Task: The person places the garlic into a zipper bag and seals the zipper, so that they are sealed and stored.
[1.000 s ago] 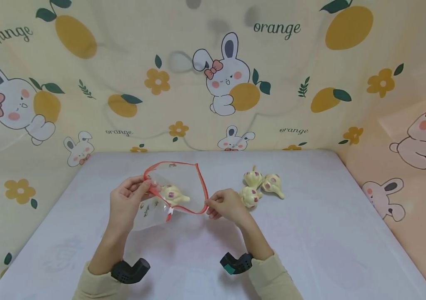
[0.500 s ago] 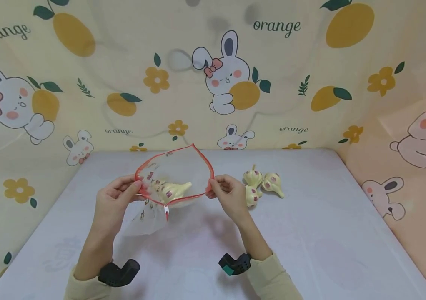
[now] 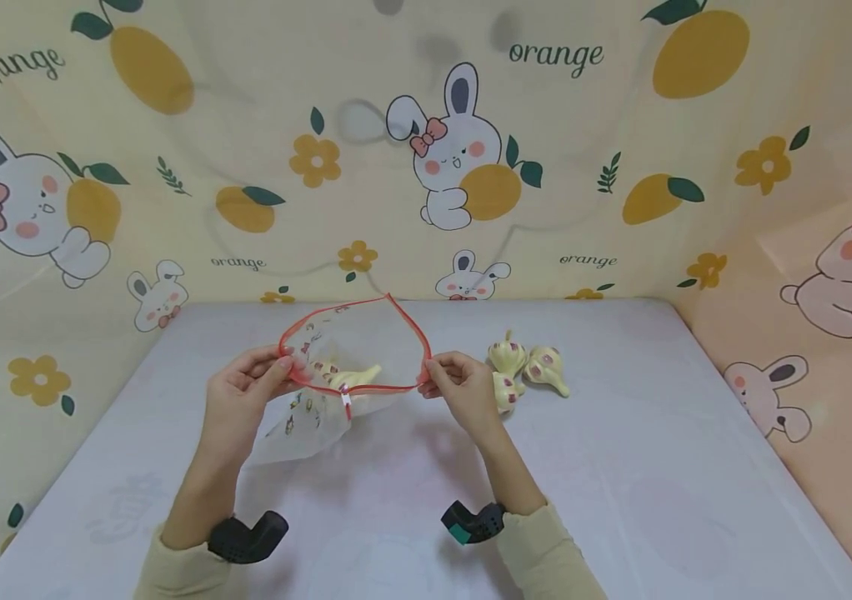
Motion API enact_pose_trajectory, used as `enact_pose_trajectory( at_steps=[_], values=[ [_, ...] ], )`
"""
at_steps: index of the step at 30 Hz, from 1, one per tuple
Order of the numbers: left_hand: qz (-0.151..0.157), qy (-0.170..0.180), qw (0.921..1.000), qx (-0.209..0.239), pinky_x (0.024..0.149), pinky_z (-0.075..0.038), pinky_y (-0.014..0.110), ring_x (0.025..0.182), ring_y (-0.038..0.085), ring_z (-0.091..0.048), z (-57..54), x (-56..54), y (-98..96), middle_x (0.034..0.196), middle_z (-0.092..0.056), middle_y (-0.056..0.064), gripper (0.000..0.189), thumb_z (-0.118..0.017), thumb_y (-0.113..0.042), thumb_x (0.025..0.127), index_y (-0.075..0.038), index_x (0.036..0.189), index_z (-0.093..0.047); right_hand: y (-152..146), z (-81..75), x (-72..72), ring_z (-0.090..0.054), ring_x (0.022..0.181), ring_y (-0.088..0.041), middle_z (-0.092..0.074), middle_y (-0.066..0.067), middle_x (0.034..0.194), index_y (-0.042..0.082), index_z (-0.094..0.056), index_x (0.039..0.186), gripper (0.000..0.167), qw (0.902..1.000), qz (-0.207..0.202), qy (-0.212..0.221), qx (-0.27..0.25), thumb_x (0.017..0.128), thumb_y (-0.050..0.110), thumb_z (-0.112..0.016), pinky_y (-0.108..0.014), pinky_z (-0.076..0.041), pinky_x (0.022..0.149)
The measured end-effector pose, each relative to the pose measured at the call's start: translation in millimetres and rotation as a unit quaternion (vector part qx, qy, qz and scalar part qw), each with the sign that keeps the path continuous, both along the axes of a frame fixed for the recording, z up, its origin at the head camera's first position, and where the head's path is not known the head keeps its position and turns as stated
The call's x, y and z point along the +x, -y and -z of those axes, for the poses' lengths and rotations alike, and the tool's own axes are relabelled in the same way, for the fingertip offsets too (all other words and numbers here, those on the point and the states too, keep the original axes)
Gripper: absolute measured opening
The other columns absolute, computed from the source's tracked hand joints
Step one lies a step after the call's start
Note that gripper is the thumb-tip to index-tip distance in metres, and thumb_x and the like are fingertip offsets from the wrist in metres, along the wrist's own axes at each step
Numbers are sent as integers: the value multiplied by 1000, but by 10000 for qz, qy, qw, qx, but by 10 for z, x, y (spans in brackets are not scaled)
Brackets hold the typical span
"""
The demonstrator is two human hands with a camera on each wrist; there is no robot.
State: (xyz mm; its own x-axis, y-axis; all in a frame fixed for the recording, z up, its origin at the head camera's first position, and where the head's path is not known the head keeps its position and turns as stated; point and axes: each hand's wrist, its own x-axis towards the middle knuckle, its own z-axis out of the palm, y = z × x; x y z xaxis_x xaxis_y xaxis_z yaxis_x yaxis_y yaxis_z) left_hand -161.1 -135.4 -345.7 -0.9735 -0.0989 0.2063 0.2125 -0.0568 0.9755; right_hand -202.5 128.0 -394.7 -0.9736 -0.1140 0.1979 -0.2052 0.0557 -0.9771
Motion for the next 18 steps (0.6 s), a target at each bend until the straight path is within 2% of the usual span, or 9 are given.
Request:
enact_pose_trajectory(
  at_steps=[3, 7, 9, 12, 14, 18],
  values=[
    [-27, 40, 10000, 48, 73, -60, 17, 75, 0, -68, 20, -19, -12, 81, -70, -14, 23, -57, 1, 93, 11, 113, -57, -41, 18, -30, -67, 66, -3, -69, 5, 74, -16, -60, 104, 27, 9997, -23, 135, 222, 96, 9, -58, -20, -61, 66],
    [-69, 140, 9998, 137, 75, -60, 17, 76, 0, -68, 29, -31, -26, 81, -70, -14, 22, -57, -1, 93, 8, 114, -57, -125, 14, -55, -67, 67, -1, -71, -23, 85, -13, -62, 104, 27, 9972, 166, 77, 719, 95, 12, -59, -20, -61, 67],
    [-104, 177, 9996, 201, 75, -60, 17, 75, 0, -68, 25, -31, -35, 81, -70, -14, 21, -57, -1, 94, 7, 113, -57, -187, 13, -71, -67, 67, 1, -69, -31, 93, -11, -63, 105, 27, 9944, 306, -8, 1009, 95, 14, -60, -21, -61, 68],
    [-155, 185, 9993, 281, 75, -60, 17, 75, 0, -69, 24, -29, -48, 81, -71, -13, 21, -58, -1, 94, 8, 112, -57, -295, 17, -101, -67, 70, 1, -70, -30, 97, -8, -64, 106, 26, 9887, 441, -177, 1422, 95, 16, -60, -21, -61, 68],
    [-178, 159, 9992, 326, 74, -60, 17, 75, 0, -68, 22, -25, -57, 80, -71, -14, 22, -58, -1, 93, 10, 113, -56, -372, 26, -124, -69, 73, -5, -71, -27, 97, -5, -65, 106, 25, 9838, 472, -319, 1699, 94, 16, -62, -22, -61, 69],
    [-211, 165, 9991, 333, 72, -60, 16, 75, 0, -68, 17, -21, -64, 81, -70, -15, 24, -58, -1, 93, 12, 113, -56, -491, 44, -150, -70, 81, -16, -73, -19, 97, 1, -67, 106, 22, 9700, 589, -525, 2299, 93, 18, -64, -18, -58, 71]
  ],
)
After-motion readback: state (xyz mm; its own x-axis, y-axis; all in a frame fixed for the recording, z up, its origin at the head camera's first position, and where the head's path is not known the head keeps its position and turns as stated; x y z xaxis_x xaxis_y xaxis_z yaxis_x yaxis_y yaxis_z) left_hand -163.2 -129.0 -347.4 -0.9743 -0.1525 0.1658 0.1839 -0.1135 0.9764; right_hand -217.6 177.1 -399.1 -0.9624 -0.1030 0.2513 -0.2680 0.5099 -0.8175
